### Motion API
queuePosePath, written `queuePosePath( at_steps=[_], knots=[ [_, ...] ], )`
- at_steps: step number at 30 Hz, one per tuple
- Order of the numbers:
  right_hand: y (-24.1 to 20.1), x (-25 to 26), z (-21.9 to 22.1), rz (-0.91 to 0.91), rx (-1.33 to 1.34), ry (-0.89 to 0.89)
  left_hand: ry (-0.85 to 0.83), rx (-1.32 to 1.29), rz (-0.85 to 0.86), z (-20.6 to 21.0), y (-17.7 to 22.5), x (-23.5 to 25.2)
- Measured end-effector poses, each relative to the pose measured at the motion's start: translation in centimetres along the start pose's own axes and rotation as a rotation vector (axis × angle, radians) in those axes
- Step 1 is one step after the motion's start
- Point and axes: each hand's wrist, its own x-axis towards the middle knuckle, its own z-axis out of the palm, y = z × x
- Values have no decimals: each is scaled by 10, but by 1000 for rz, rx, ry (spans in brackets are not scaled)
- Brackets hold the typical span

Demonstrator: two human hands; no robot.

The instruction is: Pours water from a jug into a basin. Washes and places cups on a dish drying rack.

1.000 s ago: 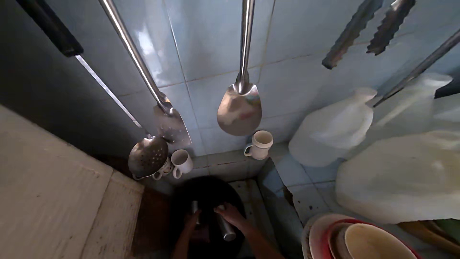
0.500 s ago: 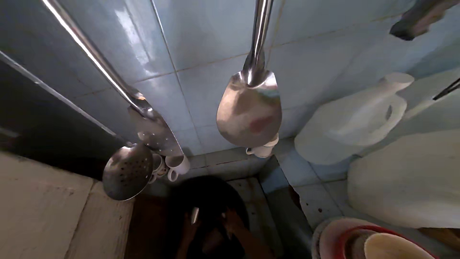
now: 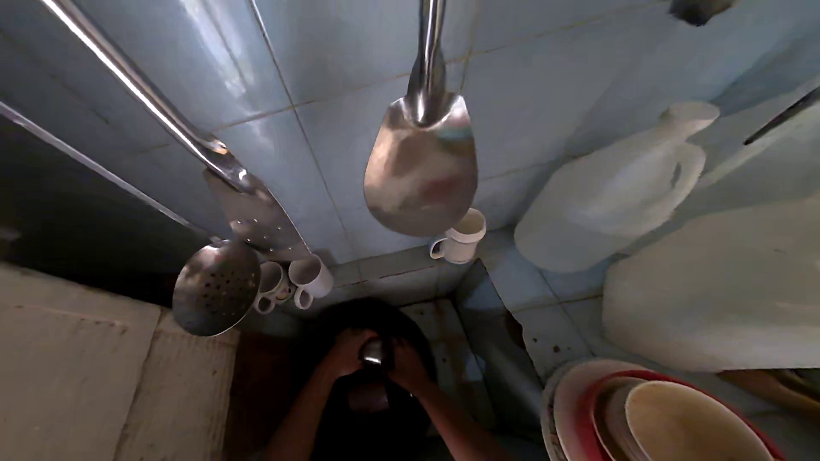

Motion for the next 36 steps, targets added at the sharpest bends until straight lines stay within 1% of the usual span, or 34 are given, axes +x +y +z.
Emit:
queuePosePath(
  at_steps=[2,3,6,8,10,12,13,14,16,18,19,21,23,25,27,28,29,31,34,36],
  knots=[
    [-6,-4,-1,-99,-35,57,-3,276,-37,-21,30,-21],
    [-11,-9,-3,-143,-52,70,11,357,-53,-30,47,-32],
    [-19,-27,-3,-271,-50,101,52,496,-63,-54,91,-65],
    [-18,-34,0,-326,-5,168,91,508,-76,-69,119,-88],
    [-23,-46,-9,-248,97,204,153,486,-67,-82,144,-115],
    [-20,-54,-9,-202,461,321,215,453,-55,-95,168,-146],
    [-18,-58,-6,-142,647,327,255,435,-45,-101,180,-161],
    [-18,-64,-6,-44,790,260,295,430,-36,-106,193,-178],
    [-23,-78,-6,141,939,128,378,459,-12,-118,224,-215],
    [-30,-89,-6,228,1004,38,542,511,44,-127,252,-256],
    [-31,-93,-6,235,1019,13,663,534,80,-131,263,-278],
    [-32,-101,-7,215,1016,-20,994,601,191,-140,278,-320],
    [-34,-110,-9,204,998,-35,1273,676,234,-154,295,-368],
    [-37,-115,-10,203,1004,-33,1453,770,166,-169,312,-416],
    [-39,-119,-11,210,1016,-31,1587,896,66,-182,323,-451],
    [-40,-122,-13,206,1019,-36,1632,919,13,-189,327,-462],
    [-42,-125,-15,200,1024,-48,1644,924,-60,-195,329,-470],
    [-46,-128,-17,187,1030,-68,1602,910,-225,-204,329,-477],
    [-54,-131,-21,164,1063,-106,1447,896,-429,-209,320,-470],
    [-60,-136,-26,127,1100,-142,1346,922,-488,-208,313,-463]
  ],
)
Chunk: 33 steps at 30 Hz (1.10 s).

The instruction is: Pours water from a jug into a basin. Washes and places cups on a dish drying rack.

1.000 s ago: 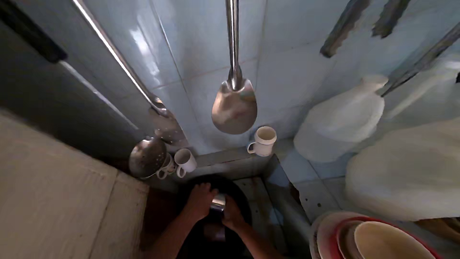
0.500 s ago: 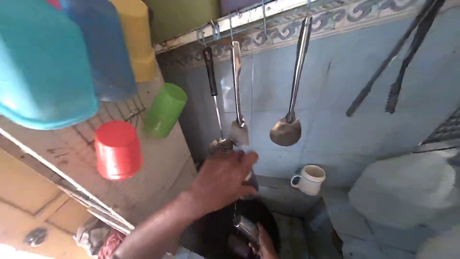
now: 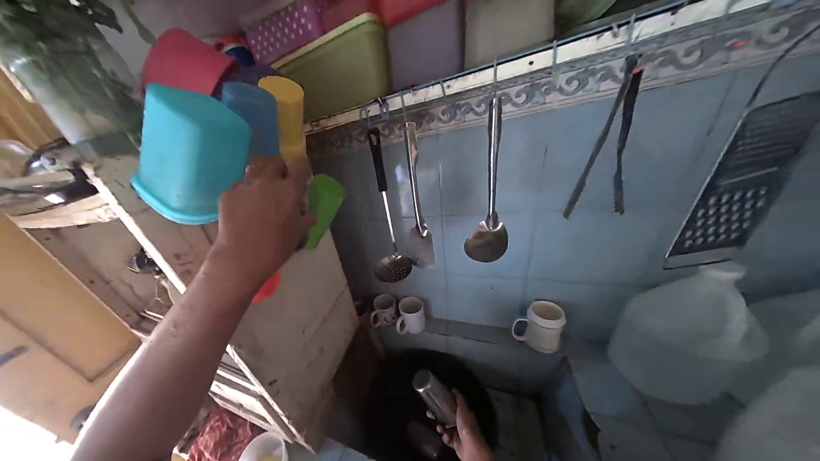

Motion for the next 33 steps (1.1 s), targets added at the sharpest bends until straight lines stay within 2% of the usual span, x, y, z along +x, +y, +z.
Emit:
queuePosePath(
  at_steps=[3,5,6,8,10,11,13,15,18,19,22,24,26,29,33],
  knots=[
    [-10,-3,5,-28,43,-119,76,-9,199,21,15,-16],
    [-20,-7,10,-58,54,-233,73,-73,450,49,44,-35],
    [-27,-11,13,-81,58,-294,-21,-142,592,68,62,-49],
    [-41,-19,19,-139,72,-417,-367,-332,787,100,98,-76],
    [-54,-30,27,-184,123,-459,-630,-438,851,127,125,-93],
    [-60,-36,29,-199,147,-459,-668,-477,859,141,134,-99],
    [-68,-42,30,-247,168,-516,-615,-519,900,164,142,-106],
    [-74,-44,30,-283,193,-573,-563,-553,934,169,143,-101],
    [-84,-50,28,-284,126,-571,-565,-562,826,128,133,-76],
    [-84,-48,24,-293,54,-568,-468,-562,775,107,123,-66],
    [-66,-28,7,-253,-161,-499,58,-499,651,44,80,-40],
    [-46,-18,-4,-188,-191,-413,263,-370,533,2,47,-27],
    [-28,-13,-12,-133,-156,-344,373,-236,412,-24,18,-17],
    [-3,-8,-21,-94,-138,-344,344,-160,290,-24,-17,-1],
    [14,-3,-29,-52,-137,-336,105,-98,214,-4,-11,10]
  ],
)
